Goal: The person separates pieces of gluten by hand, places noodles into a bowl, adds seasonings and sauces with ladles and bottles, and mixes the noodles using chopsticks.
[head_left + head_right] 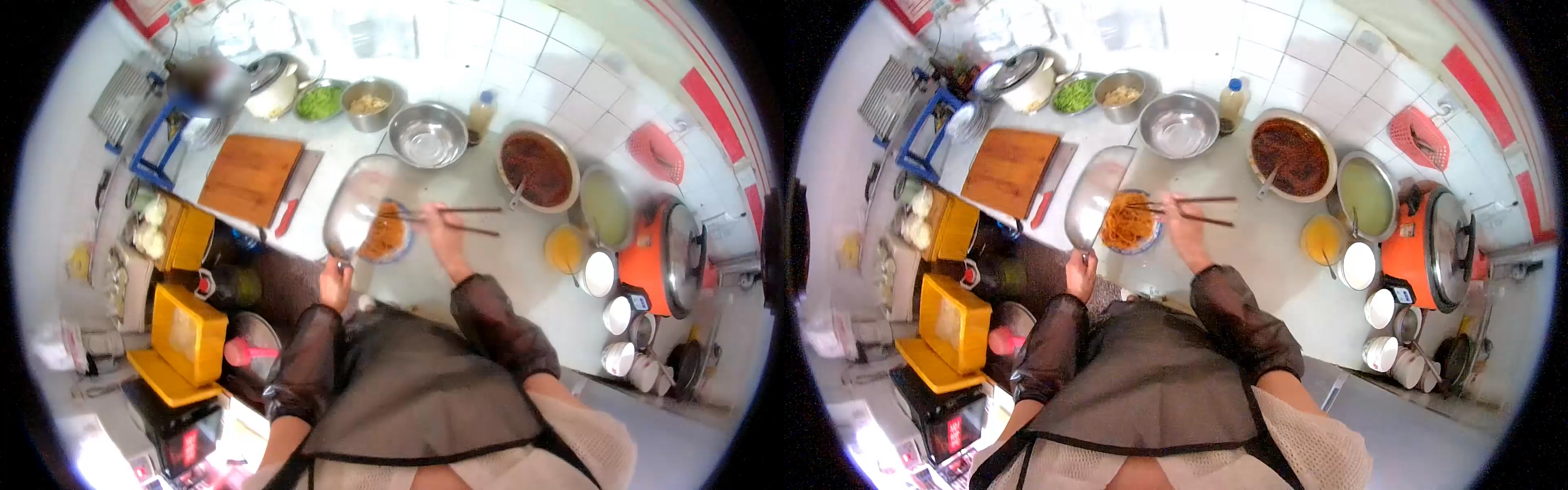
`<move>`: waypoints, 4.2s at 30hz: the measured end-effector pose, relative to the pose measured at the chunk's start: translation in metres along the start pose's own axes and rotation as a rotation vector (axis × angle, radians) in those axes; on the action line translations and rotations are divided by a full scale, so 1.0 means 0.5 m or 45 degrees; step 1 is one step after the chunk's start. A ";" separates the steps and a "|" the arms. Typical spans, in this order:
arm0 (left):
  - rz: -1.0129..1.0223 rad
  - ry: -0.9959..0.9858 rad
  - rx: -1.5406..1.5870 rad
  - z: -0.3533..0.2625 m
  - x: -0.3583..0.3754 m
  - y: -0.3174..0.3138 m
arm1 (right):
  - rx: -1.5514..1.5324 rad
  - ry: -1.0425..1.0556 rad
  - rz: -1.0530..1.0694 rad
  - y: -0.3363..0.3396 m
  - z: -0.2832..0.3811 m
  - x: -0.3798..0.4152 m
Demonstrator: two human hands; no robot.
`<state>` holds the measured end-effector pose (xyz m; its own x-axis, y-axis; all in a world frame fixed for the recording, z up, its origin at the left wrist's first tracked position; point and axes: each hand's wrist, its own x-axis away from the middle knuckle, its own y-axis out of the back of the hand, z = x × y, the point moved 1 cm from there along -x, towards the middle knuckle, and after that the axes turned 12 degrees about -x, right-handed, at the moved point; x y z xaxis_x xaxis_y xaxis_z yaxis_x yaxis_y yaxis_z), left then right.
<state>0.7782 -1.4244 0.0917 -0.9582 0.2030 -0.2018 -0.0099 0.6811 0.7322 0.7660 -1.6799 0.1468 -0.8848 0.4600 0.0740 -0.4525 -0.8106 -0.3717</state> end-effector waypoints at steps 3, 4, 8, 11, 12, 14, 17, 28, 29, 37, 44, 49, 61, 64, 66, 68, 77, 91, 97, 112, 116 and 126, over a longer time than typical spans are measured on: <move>0.280 0.507 0.561 -0.064 -0.097 -0.003 | -0.129 -0.010 -0.212 0.070 0.029 0.016; 0.409 0.364 0.538 -0.056 -0.156 -0.029 | -0.209 -0.070 -0.287 0.095 0.032 0.026; 1.247 0.930 1.544 -0.140 -0.377 -0.111 | -0.170 -0.110 -0.310 0.158 0.017 0.071; 1.588 1.015 1.737 -0.134 -0.495 -0.220 | -0.177 -0.179 -0.298 0.162 0.008 0.073; 1.623 1.032 1.730 -0.134 -0.515 -0.244 | -0.175 -0.188 -0.298 0.156 0.006 0.067; 1.658 1.060 1.726 -0.121 -0.545 -0.279 | -0.178 -0.198 -0.237 0.131 0.002 0.054; 1.814 1.095 1.501 -0.098 -0.559 -0.301 | -0.004 -0.167 -0.105 0.083 -0.011 0.007; -0.206 0.828 0.397 0.130 -0.141 -0.088 | 0.220 -0.212 -0.026 0.054 -0.121 -0.102; -0.047 0.956 0.760 0.124 -0.070 -0.089 | 0.161 -0.203 -0.039 0.048 -0.093 -0.102; 0.755 1.066 2.082 0.066 0.031 -0.280 | -0.233 -0.241 0.050 -0.064 -0.139 -0.147; 0.523 0.999 1.706 0.114 0.013 -0.230 | 0.040 -0.217 0.165 -0.038 -0.134 -0.155; 0.354 0.948 1.282 0.228 -0.026 -0.174 | -0.108 -0.205 0.098 0.034 -0.037 -0.103; 0.190 1.026 1.864 0.059 -0.003 -0.206 | -0.050 -0.372 0.122 0.087 -0.105 -0.070; 0.215 0.978 1.830 0.071 -0.002 -0.191 | -0.149 -0.421 0.035 0.096 -0.149 -0.094; 0.264 0.934 1.844 0.066 -0.001 -0.177 | -0.165 -0.412 0.108 0.113 -0.154 -0.101; 0.253 0.961 1.836 0.053 0.010 -0.152 | -0.181 -0.414 0.180 0.129 -0.153 -0.097; 0.240 0.842 1.812 -0.001 0.020 -0.049 | -0.249 -0.258 0.421 0.045 0.047 -0.049; 0.287 0.748 1.732 -0.021 0.019 0.073 | -0.019 -0.141 0.780 -0.263 0.169 -0.077; 0.248 0.777 1.784 -0.030 0.023 0.124 | 0.658 -0.189 1.015 -0.446 0.216 -0.031; 0.134 0.795 1.688 0.000 0.109 0.126 | 0.339 0.106 0.972 -0.367 0.368 -0.169; -0.123 0.879 1.767 -0.105 0.146 0.184 | 0.470 0.186 0.787 -0.146 0.257 -0.365; -0.789 1.012 1.831 -0.191 0.373 0.218 | 1.116 0.424 1.094 0.225 -0.184 -0.721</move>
<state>0.5710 -1.3798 0.1961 -0.8104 -0.3672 0.4566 -0.5775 0.6325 -0.5162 1.0441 -1.9036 -0.0069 -0.9155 -0.3654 -0.1685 0.2166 -0.8004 0.5590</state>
